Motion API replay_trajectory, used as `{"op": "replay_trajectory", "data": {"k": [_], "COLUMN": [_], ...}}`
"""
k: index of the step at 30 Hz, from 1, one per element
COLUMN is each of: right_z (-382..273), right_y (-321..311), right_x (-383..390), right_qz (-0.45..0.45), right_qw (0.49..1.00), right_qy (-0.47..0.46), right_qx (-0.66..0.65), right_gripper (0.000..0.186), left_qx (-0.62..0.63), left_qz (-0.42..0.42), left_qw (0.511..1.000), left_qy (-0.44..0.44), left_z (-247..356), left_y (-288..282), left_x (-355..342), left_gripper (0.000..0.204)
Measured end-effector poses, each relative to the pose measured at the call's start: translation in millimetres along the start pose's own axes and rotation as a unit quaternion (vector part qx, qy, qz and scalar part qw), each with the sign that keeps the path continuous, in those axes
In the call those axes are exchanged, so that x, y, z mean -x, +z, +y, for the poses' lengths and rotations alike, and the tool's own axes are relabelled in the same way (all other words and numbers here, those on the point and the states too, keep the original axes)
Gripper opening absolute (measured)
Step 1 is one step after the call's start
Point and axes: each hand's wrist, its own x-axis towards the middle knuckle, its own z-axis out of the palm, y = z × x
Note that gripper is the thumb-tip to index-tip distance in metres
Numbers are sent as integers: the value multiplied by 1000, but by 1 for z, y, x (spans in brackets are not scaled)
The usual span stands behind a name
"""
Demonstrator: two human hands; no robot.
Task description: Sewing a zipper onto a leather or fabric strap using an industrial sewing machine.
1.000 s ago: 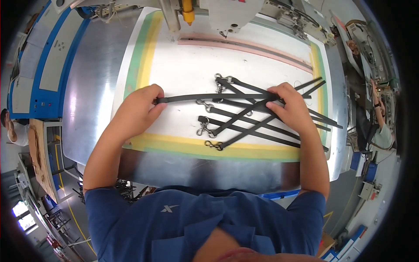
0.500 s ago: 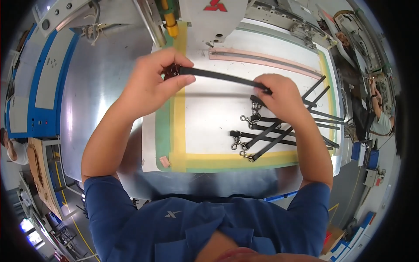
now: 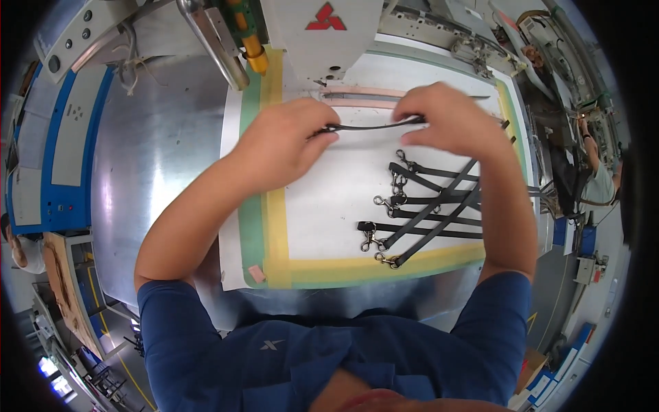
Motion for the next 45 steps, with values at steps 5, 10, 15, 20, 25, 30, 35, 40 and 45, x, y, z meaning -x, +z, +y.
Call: {"op": "replay_trajectory", "data": {"k": [5,10,15,20,25,30,35,40,45], "right_z": [0,17,28,30,40,45,47,46,45], "right_y": [23,32,55,68,72,86,94,98,101], "right_x": [-20,-32,-43,-53,-63,-67,-68,-69,-68], "right_qz": [-69,-81,17,73,126,108,119,148,147], "right_qw": [996,975,990,984,987,990,991,988,988], "right_qy": [15,9,9,-60,-30,-15,-25,-41,-50], "right_qx": [-63,-205,-143,-154,-95,-95,-63,-15,3], "right_gripper": [24,25,21,19,25,36,41,50,47], "left_qx": [-132,-165,-191,-209,-285,-184,-186,-197,-222], "left_qz": [46,-22,-28,-20,-8,9,7,-3,-13], "left_qw": [974,974,980,977,955,983,982,980,975], "left_qy": [181,151,-38,-27,-78,-18,-12,-5,9], "left_z": [-21,-49,-58,-56,-62,-73,-80,-80,-77], "left_y": [23,36,47,44,38,52,55,56,55], "left_x": [-3,-2,-8,-10,-6,-11,-9,-12,-14], "left_gripper": [16,41,70,73,47,31,35,40,41]}}
